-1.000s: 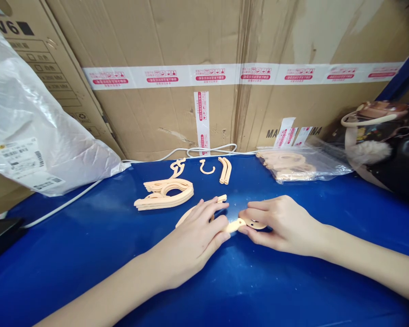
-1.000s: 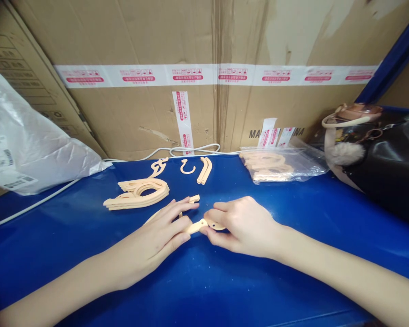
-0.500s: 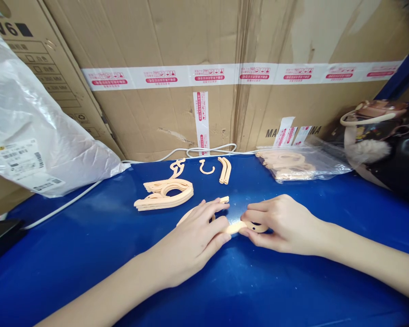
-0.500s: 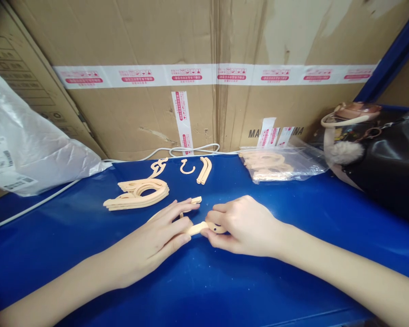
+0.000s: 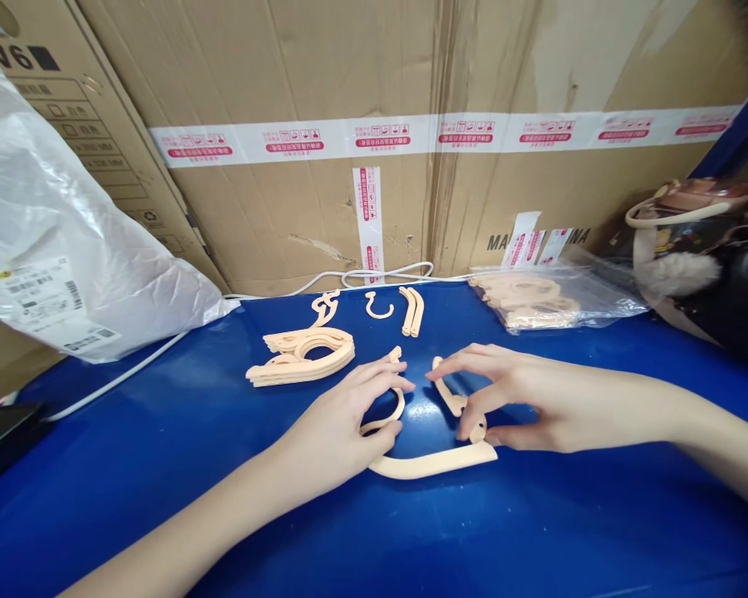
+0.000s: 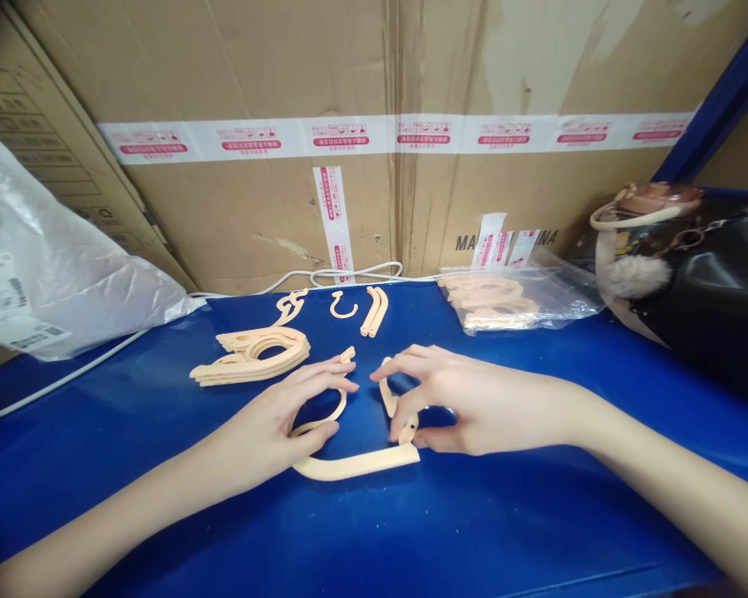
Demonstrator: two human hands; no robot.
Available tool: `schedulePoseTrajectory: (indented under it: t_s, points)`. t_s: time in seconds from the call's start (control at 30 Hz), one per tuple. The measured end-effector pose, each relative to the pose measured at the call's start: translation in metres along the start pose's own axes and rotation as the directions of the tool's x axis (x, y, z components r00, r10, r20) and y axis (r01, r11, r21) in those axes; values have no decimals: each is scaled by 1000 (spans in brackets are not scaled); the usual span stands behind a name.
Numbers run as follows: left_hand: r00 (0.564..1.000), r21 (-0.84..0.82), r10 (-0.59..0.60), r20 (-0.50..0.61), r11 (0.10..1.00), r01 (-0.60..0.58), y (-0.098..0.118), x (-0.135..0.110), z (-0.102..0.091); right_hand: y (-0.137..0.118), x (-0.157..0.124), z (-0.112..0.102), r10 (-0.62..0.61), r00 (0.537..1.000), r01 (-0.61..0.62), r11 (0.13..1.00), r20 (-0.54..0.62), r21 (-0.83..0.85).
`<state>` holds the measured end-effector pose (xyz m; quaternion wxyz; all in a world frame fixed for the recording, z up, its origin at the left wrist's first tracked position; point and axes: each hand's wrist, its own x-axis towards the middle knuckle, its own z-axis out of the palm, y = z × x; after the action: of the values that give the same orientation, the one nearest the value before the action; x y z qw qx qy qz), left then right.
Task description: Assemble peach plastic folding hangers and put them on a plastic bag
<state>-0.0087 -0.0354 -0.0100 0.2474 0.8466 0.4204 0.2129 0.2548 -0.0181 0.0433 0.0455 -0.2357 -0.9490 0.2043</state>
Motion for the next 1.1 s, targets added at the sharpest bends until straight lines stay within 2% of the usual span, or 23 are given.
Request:
schedulePoseTrajectory:
  t_s: [0.2,0.5,0.63,0.8,0.97,1.1]
  points:
    - [998,-8,2,-57,1000,-2,3,0,0,-5,1,4,21,999,-24,996,32,90]
    - [997,45,1,-71,999,3,9,-3,-2,-26,10,20,-54,997,56,998,-54,39]
    - [998,57,2,-67,998,2,12,-3,-3,-32,7,22,-55,994,62,996,-96,68]
    - [998,81,-7,-54,997,12,14,-2,-3,-32,6,24,23,991,-14,997,-129,75]
    - [999,108,2,-41,994,2,12,-3,-2,-29,11,25,-41,996,48,995,-76,89]
    - [999,131,13,-35,991,-8,11,-3,-1,-25,13,26,-61,995,65,996,-85,55]
